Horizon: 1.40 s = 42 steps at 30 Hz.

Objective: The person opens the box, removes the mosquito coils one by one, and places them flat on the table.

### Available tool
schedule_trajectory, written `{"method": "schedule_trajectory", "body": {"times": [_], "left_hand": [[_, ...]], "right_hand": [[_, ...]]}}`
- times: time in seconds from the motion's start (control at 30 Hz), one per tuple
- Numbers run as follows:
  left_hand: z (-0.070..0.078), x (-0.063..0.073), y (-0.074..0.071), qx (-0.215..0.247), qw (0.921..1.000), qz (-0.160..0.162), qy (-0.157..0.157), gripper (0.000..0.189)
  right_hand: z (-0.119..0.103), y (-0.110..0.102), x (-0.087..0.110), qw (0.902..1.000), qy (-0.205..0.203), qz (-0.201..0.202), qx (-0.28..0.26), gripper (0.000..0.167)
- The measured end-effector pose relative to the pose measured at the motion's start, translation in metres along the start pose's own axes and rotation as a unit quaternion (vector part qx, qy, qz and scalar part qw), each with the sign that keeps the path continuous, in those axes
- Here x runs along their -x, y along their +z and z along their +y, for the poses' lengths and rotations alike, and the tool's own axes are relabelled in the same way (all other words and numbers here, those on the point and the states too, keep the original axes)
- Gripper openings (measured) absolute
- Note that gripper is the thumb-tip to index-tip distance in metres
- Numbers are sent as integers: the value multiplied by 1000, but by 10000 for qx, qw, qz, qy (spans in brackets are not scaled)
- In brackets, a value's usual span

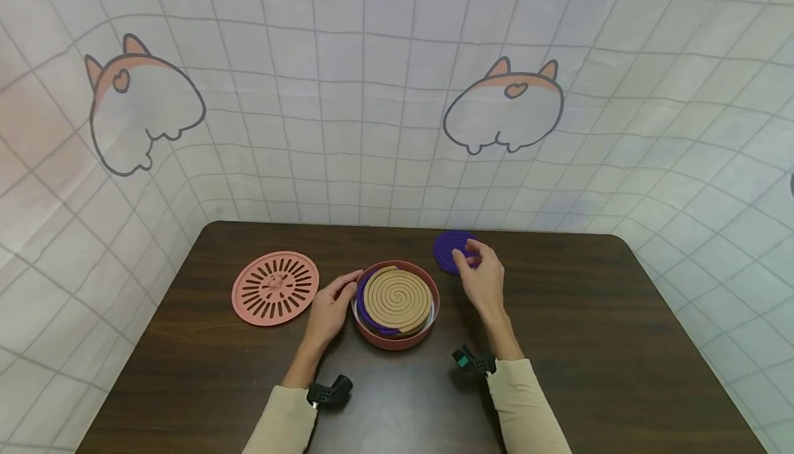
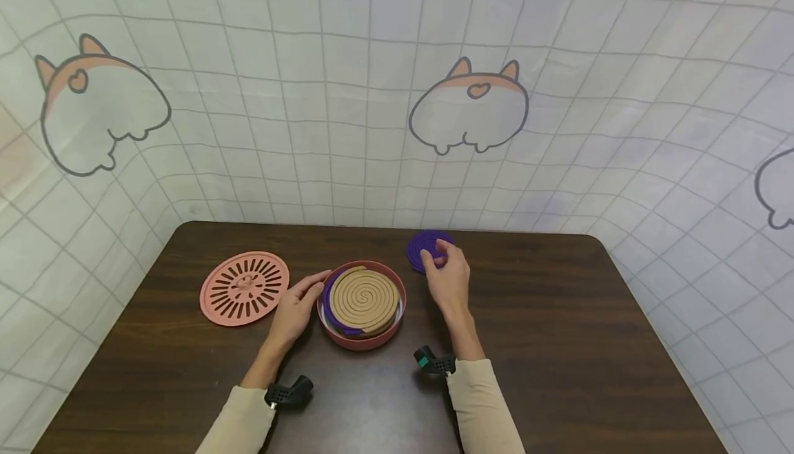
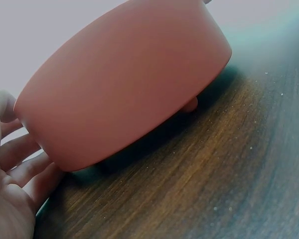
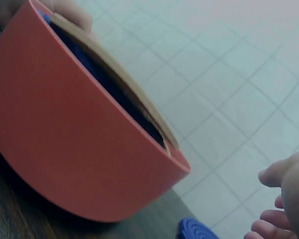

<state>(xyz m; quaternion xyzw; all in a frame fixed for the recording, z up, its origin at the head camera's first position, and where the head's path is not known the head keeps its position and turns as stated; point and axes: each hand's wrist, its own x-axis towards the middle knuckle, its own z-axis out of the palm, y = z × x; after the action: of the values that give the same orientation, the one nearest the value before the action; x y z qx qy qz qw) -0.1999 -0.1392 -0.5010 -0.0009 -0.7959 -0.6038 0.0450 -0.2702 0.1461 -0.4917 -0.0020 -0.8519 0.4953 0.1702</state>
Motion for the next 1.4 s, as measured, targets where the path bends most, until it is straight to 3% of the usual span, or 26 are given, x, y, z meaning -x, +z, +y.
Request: {"method": "schedule_trajectory", "body": {"times": [0.57, 1.03, 1.4], "left_hand": [[-1, -2, 0, 24, 10000, -47, 1, 32], [-6, -3, 1, 48, 10000, -54, -43, 32], [-4, -3, 1, 2, 10000, -26, 2, 32]], "right_hand": [[-23, 12, 10, 9934, -698, -803, 440, 49], [-29, 22, 21, 9808, -919, -1488, 857, 48], [-32, 23, 24, 9727, -931, -1839, 1069, 30]]}}
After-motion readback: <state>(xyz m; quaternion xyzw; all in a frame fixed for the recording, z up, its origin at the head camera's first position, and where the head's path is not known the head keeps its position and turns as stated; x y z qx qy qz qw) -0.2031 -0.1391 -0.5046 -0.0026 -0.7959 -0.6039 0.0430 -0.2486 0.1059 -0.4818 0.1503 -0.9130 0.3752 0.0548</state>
